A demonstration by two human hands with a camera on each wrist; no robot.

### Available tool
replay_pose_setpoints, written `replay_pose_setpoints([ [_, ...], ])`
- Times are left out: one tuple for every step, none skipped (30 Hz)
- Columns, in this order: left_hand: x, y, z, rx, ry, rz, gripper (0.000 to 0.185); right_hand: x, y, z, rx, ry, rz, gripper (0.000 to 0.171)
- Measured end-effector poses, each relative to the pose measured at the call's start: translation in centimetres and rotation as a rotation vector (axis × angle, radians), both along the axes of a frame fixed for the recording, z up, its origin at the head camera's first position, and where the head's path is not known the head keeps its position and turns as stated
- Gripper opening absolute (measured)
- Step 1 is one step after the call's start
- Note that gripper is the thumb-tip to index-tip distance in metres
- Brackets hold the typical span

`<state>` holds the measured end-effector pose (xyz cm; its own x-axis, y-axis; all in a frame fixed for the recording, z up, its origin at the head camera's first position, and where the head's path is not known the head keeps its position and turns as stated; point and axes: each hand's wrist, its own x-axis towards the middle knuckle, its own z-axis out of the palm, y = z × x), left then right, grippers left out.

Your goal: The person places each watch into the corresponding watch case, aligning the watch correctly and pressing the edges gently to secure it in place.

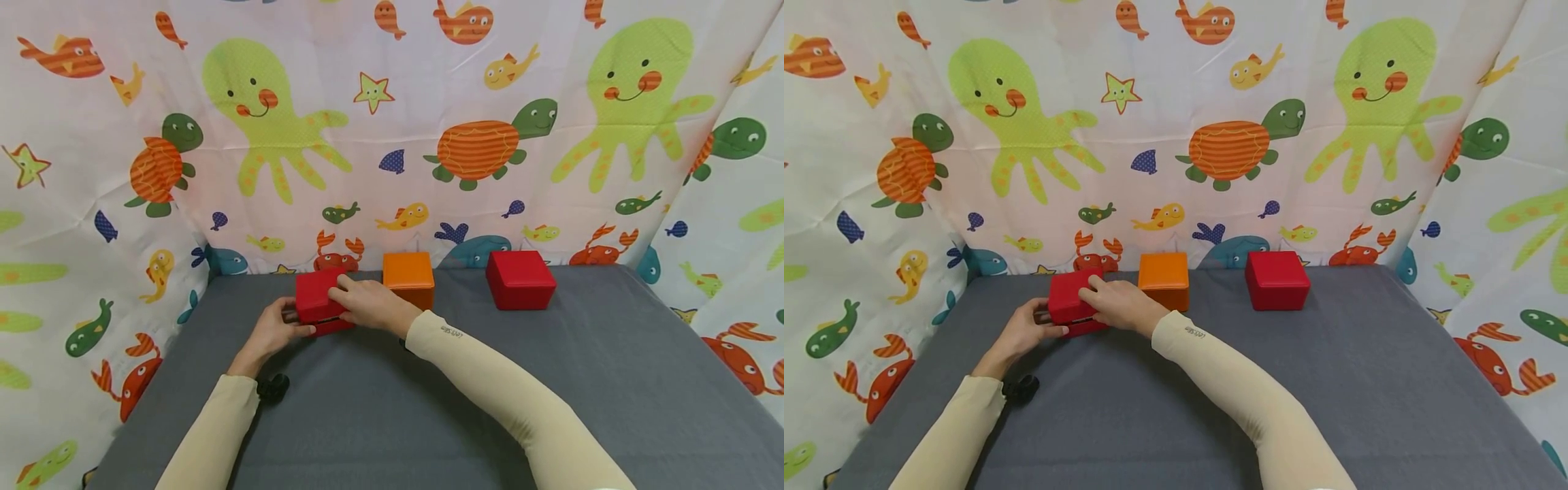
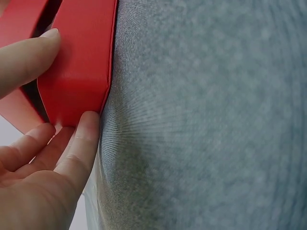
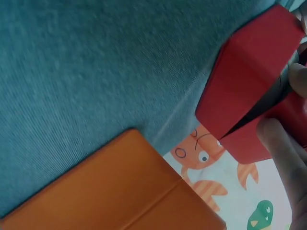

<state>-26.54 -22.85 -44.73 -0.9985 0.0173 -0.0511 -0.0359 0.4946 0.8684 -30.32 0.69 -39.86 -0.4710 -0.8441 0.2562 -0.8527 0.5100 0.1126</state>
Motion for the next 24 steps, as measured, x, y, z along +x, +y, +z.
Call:
replay_pose_setpoints([
  [0.0,0.0,0.0,-0.004,-0.002,-0.001,0.075,0.1,0.0,-0.1,-0.003,-0.003,0.001,0.042],
  [0.0,-0.1,0.0,-0.004,-0.003,-0.001,0.076,0.1,0.0,-0.2,-0.007,-0.012,0.000,0.041],
  [0.0,-0.1,0.0,-0.004,-0.003,0.001,0.076,0.2,0.0,-0.3,-0.013,-0.017,-0.003,0.042],
  [0.0,-0.1,0.0,-0.003,-0.004,0.001,0.076,0.2,0.0,-0.5,-0.019,-0.016,-0.006,0.042],
  [0.0,0.0,-0.1,-0.002,-0.003,0.001,0.075,0.2,0.0,-0.6,-0.027,-0.015,-0.009,0.042],
  [0.0,0.0,-0.1,-0.002,-0.003,0.001,0.076,0.1,0.1,-0.8,-0.035,-0.012,-0.010,0.043],
  [-0.1,0.0,-0.1,-0.002,-0.004,0.002,0.076,0.1,0.1,-0.9,-0.042,-0.010,-0.012,0.044],
  [-0.1,0.1,-0.1,0.001,-0.004,0.001,0.075,0.1,0.1,-1.0,-0.048,-0.009,-0.012,0.044],
  [-0.1,0.1,-0.2,0.002,-0.004,-0.001,0.075,0.1,0.2,-1.0,-0.053,-0.006,-0.012,0.044],
  [-0.2,0.1,-0.2,0.005,-0.004,-0.003,0.075,0.1,0.2,-1.1,-0.055,-0.007,-0.012,0.044],
  [-0.2,0.1,-0.2,0.008,-0.003,-0.004,0.074,0.2,0.2,-1.1,-0.057,-0.010,-0.014,0.044],
  [-0.2,0.2,-0.2,0.011,-0.002,-0.003,0.074,0.2,0.3,-1.1,-0.059,-0.013,-0.015,0.044],
  [-0.2,0.2,-0.3,0.013,-0.002,-0.004,0.074,0.2,0.4,-1.2,-0.063,-0.024,-0.020,0.043],
  [-0.2,0.2,-0.3,0.014,-0.001,-0.008,0.074,0.3,0.4,-1.2,-0.071,-0.039,-0.026,0.042],
  [-0.2,0.2,-0.3,0.012,0.002,-0.013,0.074,0.3,0.5,-1.3,-0.082,-0.056,-0.035,0.041],
  [-0.1,0.3,-0.3,0.010,0.004,-0.015,0.074,0.4,0.6,-1.3,-0.103,-0.082,-0.047,0.040],
  [-0.1,0.3,-0.2,0.005,0.005,-0.016,0.075,0.4,0.7,-1.4,-0.135,-0.118,-0.063,0.039],
  [0.0,0.3,-0.2,-0.002,0.005,-0.019,0.075,0.5,0.8,-1.5,-0.173,-0.163,-0.084,0.038],
  [0.0,0.4,-0.1,-0.011,0.008,-0.020,0.074,0.6,0.8,-1.6,-0.221,-0.219,-0.111,0.037],
  [0.1,0.4,0.0,-0.016,0.010,-0.020,0.074,0.7,0.9,-1.7,-0.276,-0.272,-0.139,0.037],
  [0.2,0.5,0.1,-0.022,0.018,-0.021,0.074,0.7,0.9,-1.9,-0.333,-0.331,-0.171,0.037],
  [0.3,0.6,0.2,-0.026,0.023,-0.014,0.073,0.8,1.0,-2.0,-0.399,-0.402,-0.206,0.038],
  [0.4,0.7,0.4,-0.030,0.029,-0.008,0.072,0.9,1.0,-2.1,-0.457,-0.466,-0.246,0.039],
  [0.6,0.8,0.6,-0.033,0.039,-0.004,0.071,0.9,0.9,-2.2,-0.510,-0.522,-0.283,0.041],
])
